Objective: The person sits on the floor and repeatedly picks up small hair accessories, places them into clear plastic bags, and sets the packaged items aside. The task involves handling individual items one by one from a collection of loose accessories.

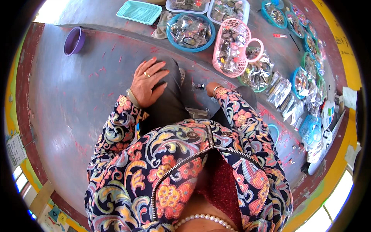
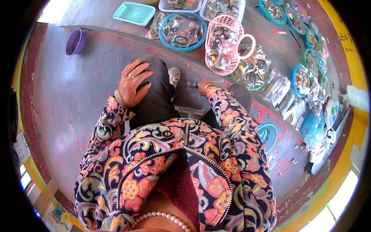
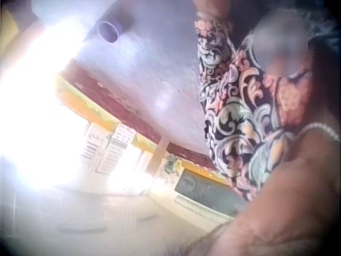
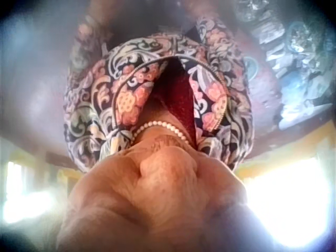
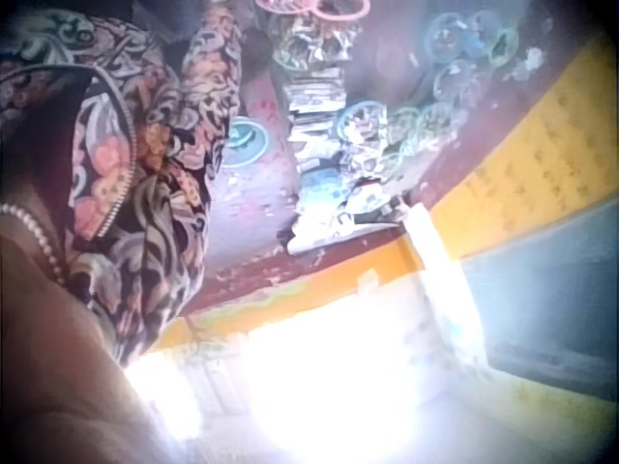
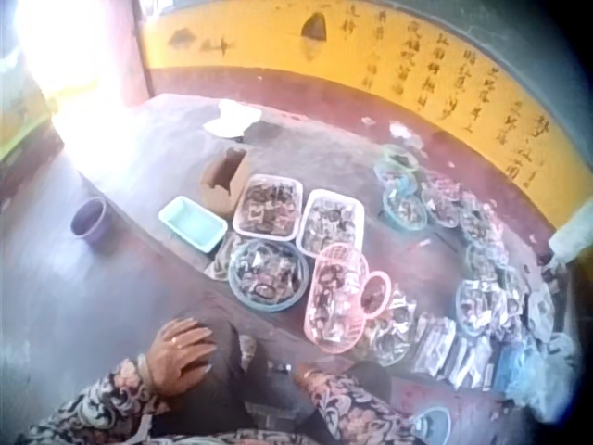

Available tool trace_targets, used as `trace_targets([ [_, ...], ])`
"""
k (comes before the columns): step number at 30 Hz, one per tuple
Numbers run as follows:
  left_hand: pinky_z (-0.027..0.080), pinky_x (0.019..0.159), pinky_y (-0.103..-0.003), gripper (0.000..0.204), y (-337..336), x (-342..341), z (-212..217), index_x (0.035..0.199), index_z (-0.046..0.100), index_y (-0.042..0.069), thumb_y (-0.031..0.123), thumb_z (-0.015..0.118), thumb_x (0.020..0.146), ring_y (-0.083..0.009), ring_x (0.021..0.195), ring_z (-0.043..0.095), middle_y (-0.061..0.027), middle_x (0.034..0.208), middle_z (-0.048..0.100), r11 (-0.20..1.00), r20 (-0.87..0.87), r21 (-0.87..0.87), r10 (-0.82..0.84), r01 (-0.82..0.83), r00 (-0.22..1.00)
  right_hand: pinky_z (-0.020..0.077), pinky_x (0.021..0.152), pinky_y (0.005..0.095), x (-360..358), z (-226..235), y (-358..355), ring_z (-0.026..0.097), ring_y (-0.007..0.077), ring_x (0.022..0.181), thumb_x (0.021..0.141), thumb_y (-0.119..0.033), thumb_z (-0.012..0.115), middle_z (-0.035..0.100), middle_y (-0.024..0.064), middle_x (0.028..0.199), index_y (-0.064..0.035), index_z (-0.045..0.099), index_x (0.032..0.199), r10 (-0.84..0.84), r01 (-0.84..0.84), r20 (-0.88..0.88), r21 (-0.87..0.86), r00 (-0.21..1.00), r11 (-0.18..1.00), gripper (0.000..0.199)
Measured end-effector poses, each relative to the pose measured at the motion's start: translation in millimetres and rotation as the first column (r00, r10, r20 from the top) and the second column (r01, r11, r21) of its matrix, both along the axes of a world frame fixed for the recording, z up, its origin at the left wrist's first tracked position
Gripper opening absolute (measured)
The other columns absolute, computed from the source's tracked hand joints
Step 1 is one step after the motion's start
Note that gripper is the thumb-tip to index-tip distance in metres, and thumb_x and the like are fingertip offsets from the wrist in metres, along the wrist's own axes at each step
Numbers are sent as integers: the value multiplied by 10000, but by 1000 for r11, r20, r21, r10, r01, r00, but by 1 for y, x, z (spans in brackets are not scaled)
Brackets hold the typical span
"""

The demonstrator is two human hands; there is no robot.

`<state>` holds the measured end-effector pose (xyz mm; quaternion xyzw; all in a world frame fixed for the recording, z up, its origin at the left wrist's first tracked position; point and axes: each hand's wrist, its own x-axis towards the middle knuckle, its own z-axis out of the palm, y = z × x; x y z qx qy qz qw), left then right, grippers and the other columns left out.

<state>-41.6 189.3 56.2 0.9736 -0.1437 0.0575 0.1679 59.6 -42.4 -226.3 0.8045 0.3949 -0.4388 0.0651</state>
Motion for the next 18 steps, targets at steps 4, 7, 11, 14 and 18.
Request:
trace_targets([
  [4,254,941,-425,334,3,12,4,987,565,64,98,585,656,-313,1133,376,-105,1145,480,999,-46,-41,-18,17,999,447,777,373,-5,-15,20,539,311,932,666,-97,507,559,182,990,-4,618,876,126,-126,-58,6,990,992,255],
  [7,259,933,-425,324,6,19,-2,946,583,57,84,585,623,-311,1113,398,-108,1114,502,998,-42,-68,-14,12,999,392,866,372,-7,-55,31,431,288,1056,701,-142,499,443,129,1128,-106,605,975,88,-81,-89,75,992,994,296],
  [11,258,935,-426,310,8,29,-2,917,596,64,74,574,609,-305,1096,418,-105,1093,515,996,-96,-84,-31,23,995,354,913,372,2,-56,60,350,266,1122,686,-232,580,388,91,1177,-186,574,1044,53,-47,-185,37,981,998,360],
  [14,260,935,-424,292,7,36,-6,899,602,64,75,573,608,-304,1091,422,-102,1077,524,997,-98,-76,-29,21,995,350,920,369,13,-81,70,331,265,1141,680,-276,609,403,85,1185,-200,581,1031,53,-41,-200,64,978,997,360],
  [18,304,904,-390,261,0,39,-7,871,616,99,74,595,612,-264,1046,468,-59,1034,556,997,-101,-66,37,-44,994,365,906,378,16,-131,74,399,297,1083,702,-255,560,451,115,1138,-147,596,1002,63,-41,-189,119,980,992,321],
])
